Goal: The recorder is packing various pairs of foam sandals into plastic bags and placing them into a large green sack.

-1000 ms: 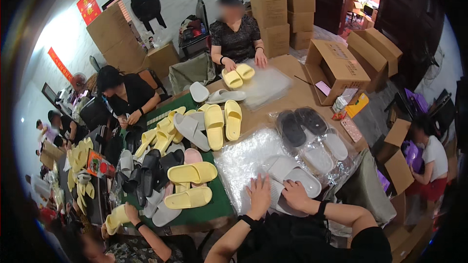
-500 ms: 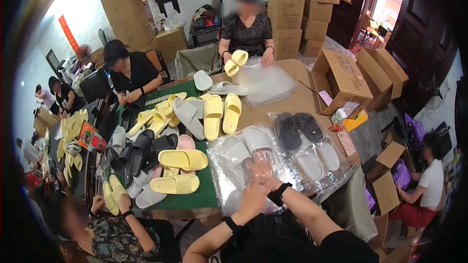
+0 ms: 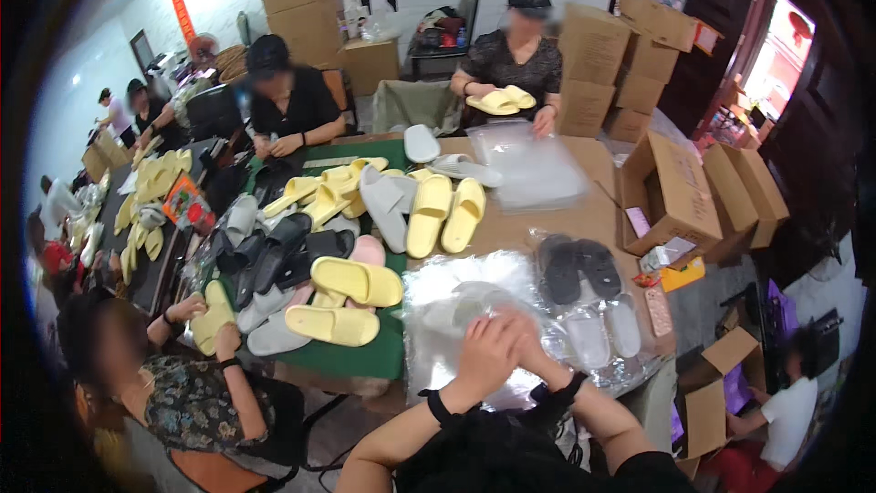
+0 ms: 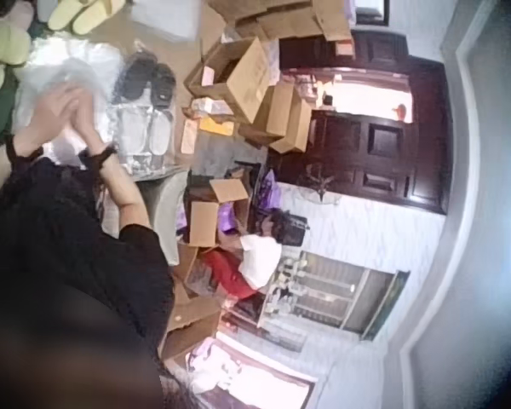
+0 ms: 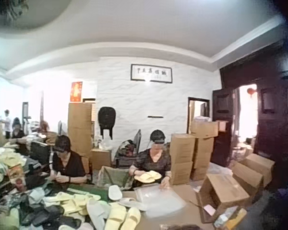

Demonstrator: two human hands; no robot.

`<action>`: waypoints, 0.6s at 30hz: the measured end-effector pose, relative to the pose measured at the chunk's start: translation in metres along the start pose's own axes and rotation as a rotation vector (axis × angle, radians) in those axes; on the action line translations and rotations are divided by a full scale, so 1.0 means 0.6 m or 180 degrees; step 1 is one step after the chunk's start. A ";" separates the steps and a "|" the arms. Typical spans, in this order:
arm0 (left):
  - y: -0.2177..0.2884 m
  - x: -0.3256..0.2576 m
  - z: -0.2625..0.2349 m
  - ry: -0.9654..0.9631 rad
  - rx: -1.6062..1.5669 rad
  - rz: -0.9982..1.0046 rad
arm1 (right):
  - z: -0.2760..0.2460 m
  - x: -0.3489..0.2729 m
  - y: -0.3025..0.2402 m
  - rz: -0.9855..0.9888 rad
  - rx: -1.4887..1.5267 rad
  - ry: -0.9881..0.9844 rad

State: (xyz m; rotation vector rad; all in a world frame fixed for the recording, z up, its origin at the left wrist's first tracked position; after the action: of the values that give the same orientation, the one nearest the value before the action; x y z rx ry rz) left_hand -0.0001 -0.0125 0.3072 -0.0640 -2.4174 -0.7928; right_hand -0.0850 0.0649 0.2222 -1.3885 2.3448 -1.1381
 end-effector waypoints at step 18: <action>-0.376 -0.278 -0.089 0.0471 0.1421 -0.2586 | -0.196 0.057 0.104 0.0474 -0.2860 0.1292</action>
State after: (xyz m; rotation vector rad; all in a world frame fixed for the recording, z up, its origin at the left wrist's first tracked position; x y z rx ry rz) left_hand 0.1165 -0.2055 0.1318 1.1599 -2.3906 -0.5184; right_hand -0.2051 0.1147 0.2669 -1.2029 3.4197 -0.3031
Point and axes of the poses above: each hand's wrist, its own x-axis towards the middle knuckle, its own z-axis out of the palm, y = z × x, the point moved 4 cm from there along x, towards the middle knuckle, and after that the axes turned 2 degrees about -y, right-handed, at the moved point
